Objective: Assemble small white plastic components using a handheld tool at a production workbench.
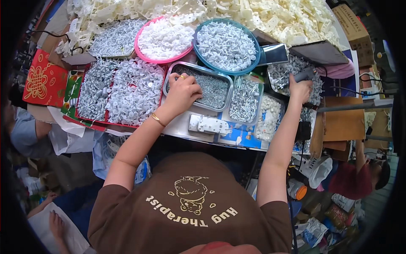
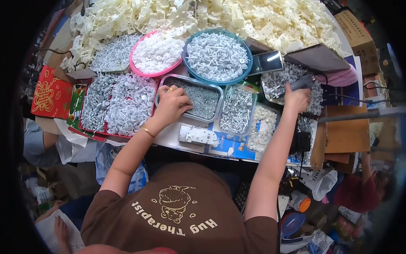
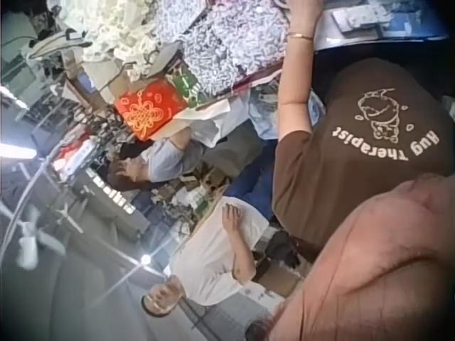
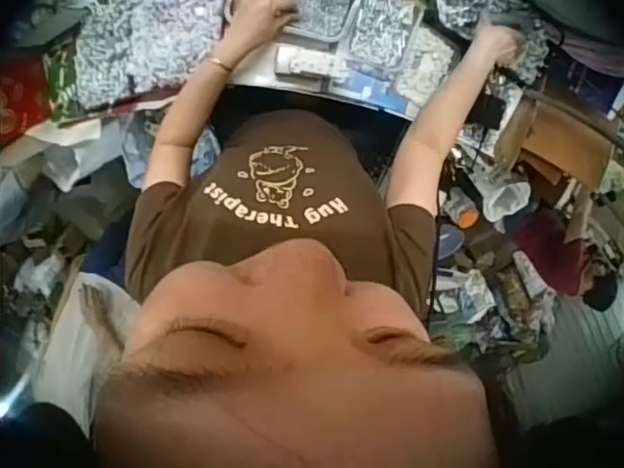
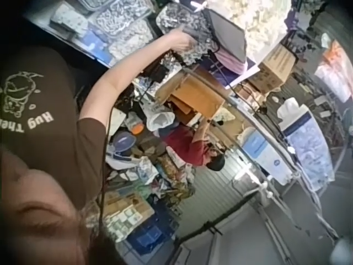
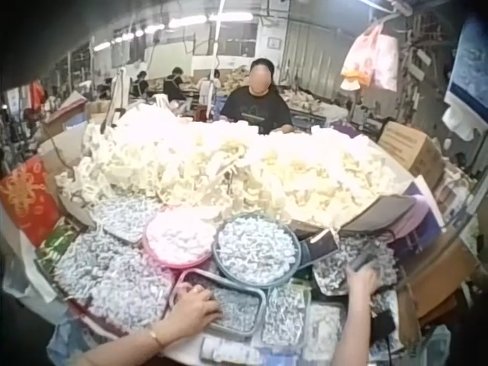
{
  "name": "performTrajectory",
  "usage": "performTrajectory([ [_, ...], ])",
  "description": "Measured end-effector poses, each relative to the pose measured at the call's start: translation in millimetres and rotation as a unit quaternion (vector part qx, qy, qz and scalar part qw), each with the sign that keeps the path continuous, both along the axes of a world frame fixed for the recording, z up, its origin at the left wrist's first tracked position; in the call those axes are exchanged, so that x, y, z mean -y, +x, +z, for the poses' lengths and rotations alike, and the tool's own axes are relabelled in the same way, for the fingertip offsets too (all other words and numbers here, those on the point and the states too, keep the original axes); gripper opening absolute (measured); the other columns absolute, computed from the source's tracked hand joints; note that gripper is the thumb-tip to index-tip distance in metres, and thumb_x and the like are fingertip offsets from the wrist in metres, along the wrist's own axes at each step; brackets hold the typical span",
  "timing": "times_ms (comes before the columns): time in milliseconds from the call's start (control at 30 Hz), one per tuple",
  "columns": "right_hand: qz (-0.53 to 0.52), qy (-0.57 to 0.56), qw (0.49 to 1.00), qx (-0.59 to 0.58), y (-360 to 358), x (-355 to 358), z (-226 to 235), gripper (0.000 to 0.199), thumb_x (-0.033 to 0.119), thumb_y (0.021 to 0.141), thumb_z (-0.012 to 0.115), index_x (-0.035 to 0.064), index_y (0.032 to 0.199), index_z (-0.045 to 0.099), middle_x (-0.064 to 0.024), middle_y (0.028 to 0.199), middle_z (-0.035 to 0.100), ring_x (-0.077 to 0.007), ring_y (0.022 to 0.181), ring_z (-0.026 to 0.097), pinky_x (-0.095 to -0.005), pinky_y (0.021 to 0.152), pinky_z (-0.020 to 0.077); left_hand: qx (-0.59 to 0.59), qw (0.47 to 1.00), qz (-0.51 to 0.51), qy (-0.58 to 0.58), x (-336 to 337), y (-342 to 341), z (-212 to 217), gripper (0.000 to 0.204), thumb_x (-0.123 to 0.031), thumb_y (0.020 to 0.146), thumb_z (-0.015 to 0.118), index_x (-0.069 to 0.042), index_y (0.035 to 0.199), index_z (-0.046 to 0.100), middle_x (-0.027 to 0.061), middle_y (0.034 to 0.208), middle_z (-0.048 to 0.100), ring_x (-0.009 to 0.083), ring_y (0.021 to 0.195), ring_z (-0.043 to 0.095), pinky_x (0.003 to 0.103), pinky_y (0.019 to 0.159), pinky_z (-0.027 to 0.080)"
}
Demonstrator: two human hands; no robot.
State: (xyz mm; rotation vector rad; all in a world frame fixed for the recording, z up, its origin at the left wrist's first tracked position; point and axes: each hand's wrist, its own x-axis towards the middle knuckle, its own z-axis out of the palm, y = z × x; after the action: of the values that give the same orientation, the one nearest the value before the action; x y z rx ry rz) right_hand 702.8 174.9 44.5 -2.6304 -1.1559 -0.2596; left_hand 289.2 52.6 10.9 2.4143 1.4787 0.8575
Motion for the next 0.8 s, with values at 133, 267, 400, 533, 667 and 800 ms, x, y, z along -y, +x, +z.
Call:
performTrajectory([
  [133,-0.013,0.033,0.999,-0.009,2,-9,-1,0.105,0.059,0.067,0.082,-0.0115,0.130,0.036,-0.0333,0.118,0.062,-0.0451,0.110,0.064,-0.0519,0.095,0.0514,0.020,1.000,0.014,0.013,1,4,3,0.008,-0.023,0.081,0.077,-0.017,0.081,0.071,-0.0022,0.085,0.060,0.0196,0.092,0.056,0.045,0.093,0.028],
  [267,-0.036,0.062,0.993,-0.093,-4,1,9,0.099,0.055,0.068,0.082,-0.0080,0.133,0.041,-0.0281,0.120,0.065,-0.0428,0.111,0.064,-0.0504,0.098,0.0495,0.007,0.999,0.027,0.037,-1,4,7,0.007,-0.021,0.085,0.074,-0.017,0.082,0.070,-0.0033,0.084,0.062,0.0177,0.088,0.057,0.043,0.092,0.029],
  [400,0.083,0.278,0.940,-0.181,-7,31,0,0.066,0.035,0.072,0.082,-0.0015,0.123,0.063,-0.0202,0.112,0.071,-0.0301,0.104,0.069,-0.0420,0.091,0.0504,0.032,0.997,0.036,0.055,-3,-2,8,0.005,-0.021,0.085,0.075,-0.016,0.085,0.073,-0.0038,0.084,0.071,0.0148,0.086,0.060,0.040,0.093,0.030],
  [533,0.224,0.391,0.791,-0.413,-16,52,-4,0.041,0.011,0.088,0.076,-0.0058,0.123,0.062,-0.0078,0.110,0.068,-0.0134,0.095,0.063,-0.0284,0.085,0.0495,0.066,0.996,0.038,0.042,-1,-7,9,0.006,-0.017,0.083,0.075,-0.017,0.089,0.077,-0.0034,0.085,0.073,0.0144,0.086,0.062,0.041,0.094,0.032],
  [667,0.272,0.488,0.764,-0.322,-49,82,46,0.037,0.003,0.089,0.075,-0.0052,0.121,0.059,-0.0068,0.105,0.066,-0.0159,0.095,0.064,-0.0326,0.085,0.0531,0.108,0.994,0.032,0.004,5,-8,22,0.011,-0.014,0.082,0.074,-0.017,0.093,0.077,-0.0023,0.088,0.074,0.0148,0.087,0.062,0.039,0.094,0.031],
  [800,0.307,0.499,0.611,-0.533,-83,108,93,0.019,0.017,0.095,0.060,0.0049,0.108,0.053,-0.0076,0.086,0.057,-0.0181,0.065,0.059,-0.0339,0.067,0.0520,0.143,0.989,-0.031,-0.029,26,2,42,0.013,-0.013,0.084,0.072,-0.018,0.094,0.077,-0.0024,0.091,0.073,0.0151,0.090,0.062,0.038,0.095,0.031],
])
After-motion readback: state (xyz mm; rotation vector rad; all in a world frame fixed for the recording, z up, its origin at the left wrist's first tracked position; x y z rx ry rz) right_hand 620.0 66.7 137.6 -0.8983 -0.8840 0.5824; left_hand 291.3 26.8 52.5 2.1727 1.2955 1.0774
